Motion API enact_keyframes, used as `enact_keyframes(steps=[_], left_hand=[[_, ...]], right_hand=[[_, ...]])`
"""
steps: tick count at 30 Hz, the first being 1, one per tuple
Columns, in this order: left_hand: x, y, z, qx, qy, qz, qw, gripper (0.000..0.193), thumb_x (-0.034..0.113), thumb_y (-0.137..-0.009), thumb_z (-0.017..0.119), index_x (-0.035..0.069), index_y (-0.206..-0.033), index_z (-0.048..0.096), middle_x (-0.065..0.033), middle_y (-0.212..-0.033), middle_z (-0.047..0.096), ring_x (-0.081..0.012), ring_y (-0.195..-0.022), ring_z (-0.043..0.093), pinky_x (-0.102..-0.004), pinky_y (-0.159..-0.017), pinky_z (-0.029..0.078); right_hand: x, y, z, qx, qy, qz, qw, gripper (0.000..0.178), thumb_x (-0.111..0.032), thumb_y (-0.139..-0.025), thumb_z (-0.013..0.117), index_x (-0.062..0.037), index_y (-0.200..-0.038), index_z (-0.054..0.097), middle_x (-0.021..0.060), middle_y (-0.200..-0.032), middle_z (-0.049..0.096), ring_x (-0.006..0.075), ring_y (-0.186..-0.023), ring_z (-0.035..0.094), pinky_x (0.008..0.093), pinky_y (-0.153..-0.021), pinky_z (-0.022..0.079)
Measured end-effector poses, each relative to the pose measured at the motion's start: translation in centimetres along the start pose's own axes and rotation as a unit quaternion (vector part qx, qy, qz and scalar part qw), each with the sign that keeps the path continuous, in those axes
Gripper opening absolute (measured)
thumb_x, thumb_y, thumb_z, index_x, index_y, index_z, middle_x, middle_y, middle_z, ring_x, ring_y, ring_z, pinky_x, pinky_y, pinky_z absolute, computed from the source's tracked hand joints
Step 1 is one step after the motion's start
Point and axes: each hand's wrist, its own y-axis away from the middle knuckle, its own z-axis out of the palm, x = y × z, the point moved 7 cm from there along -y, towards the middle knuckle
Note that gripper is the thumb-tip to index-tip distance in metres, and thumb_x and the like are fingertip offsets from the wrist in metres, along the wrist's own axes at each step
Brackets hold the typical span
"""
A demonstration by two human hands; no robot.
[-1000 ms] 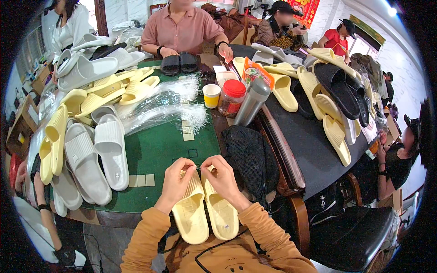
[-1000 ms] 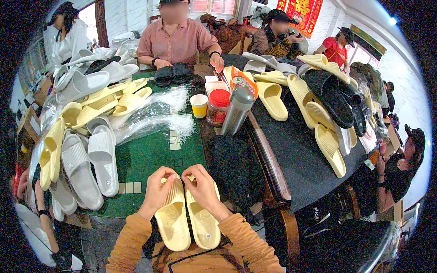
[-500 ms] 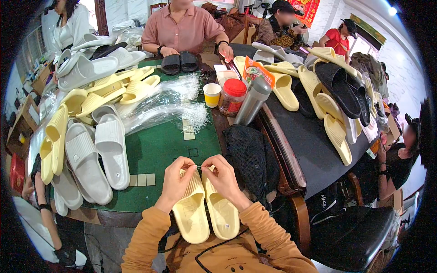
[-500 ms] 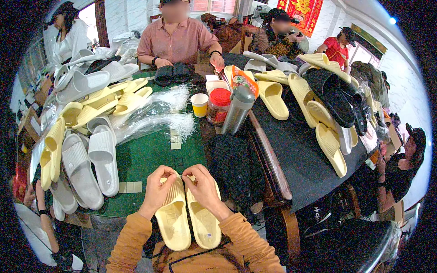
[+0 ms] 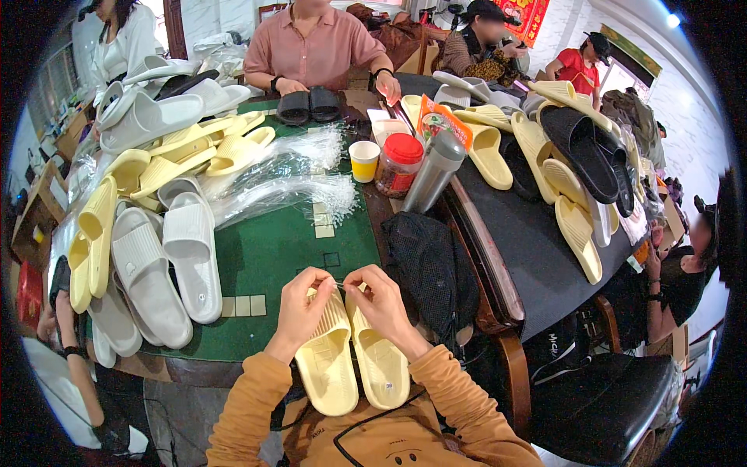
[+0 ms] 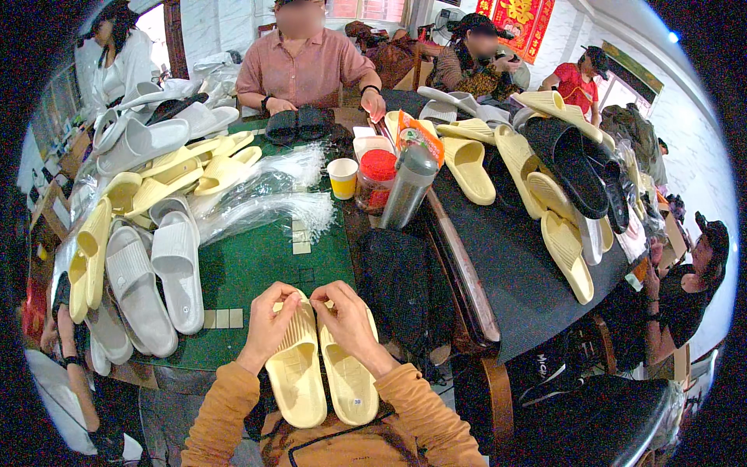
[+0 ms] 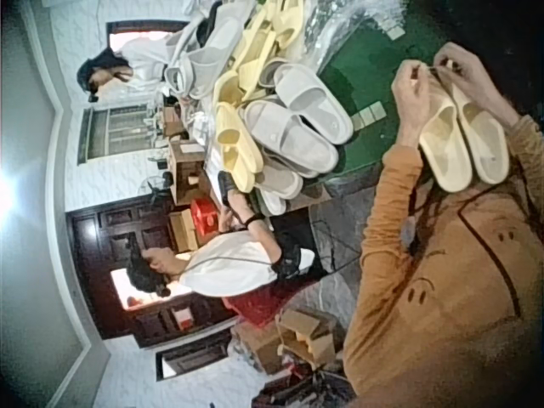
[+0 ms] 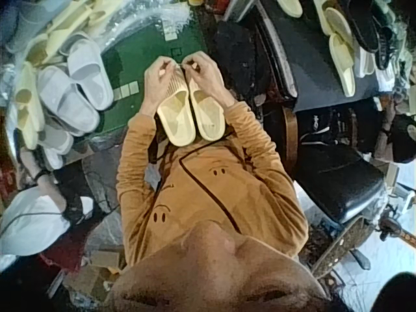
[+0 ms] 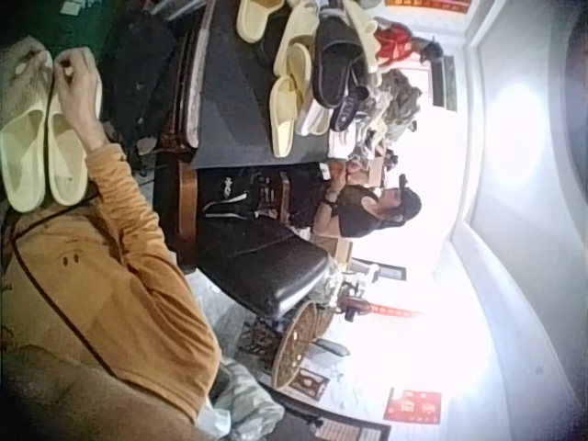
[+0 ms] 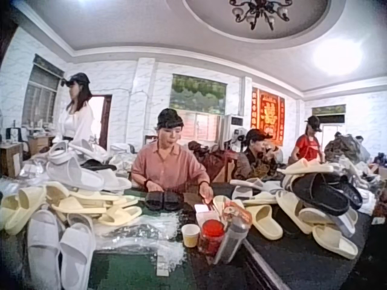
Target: Manually stitching and assembling yellow plastic sandals at a workbench in a factory setting.
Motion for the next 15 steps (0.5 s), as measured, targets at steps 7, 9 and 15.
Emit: enact_keyframes(steps=[7, 9, 15], left_hand=[[0.73, -0.04, -0.21, 0.016, -0.021, 0.024, 0.999, 0.006, 0.003, -0.091, 0.064, -0.003, -0.093, 0.062, -0.0087, -0.083, 0.066, -0.0163, -0.076, 0.065, -0.0299, -0.071, 0.051], [0.65, -0.06, -0.18, 0.016, -0.020, 0.020, 0.999, 0.007, 0.003, -0.091, 0.064, -0.003, -0.093, 0.062, -0.0087, -0.083, 0.066, -0.0162, -0.076, 0.064, -0.0300, -0.071, 0.051], [0.42, -0.03, -0.27, 0.009, -0.008, -0.001, 1.000, 0.008, 0.005, -0.091, 0.064, -0.003, -0.093, 0.062, -0.0090, -0.082, 0.065, -0.0161, -0.076, 0.064, -0.0297, -0.071, 0.051]], right_hand=[[0.17, -0.04, -0.09, 0.014, -0.008, 0.003, 1.000, 0.012, -0.002, -0.086, 0.068, -0.0017, -0.097, 0.065, 0.0095, -0.091, 0.062, 0.0216, -0.080, 0.064, 0.0306, -0.062, 0.052], [0.16, -0.05, -0.14, 0.010, -0.006, 0.005, 1.000, 0.012, -0.002, -0.086, 0.068, -0.0019, -0.097, 0.065, 0.0094, -0.091, 0.062, 0.0216, -0.080, 0.064, 0.0306, -0.062, 0.052], [0.13, -0.06, -0.12, 0.009, 0.000, 0.009, 1.000, 0.012, -0.002, -0.086, 0.068, -0.0021, -0.097, 0.065, 0.0090, -0.091, 0.063, 0.0212, -0.080, 0.064, 0.0304, -0.062, 0.052]])
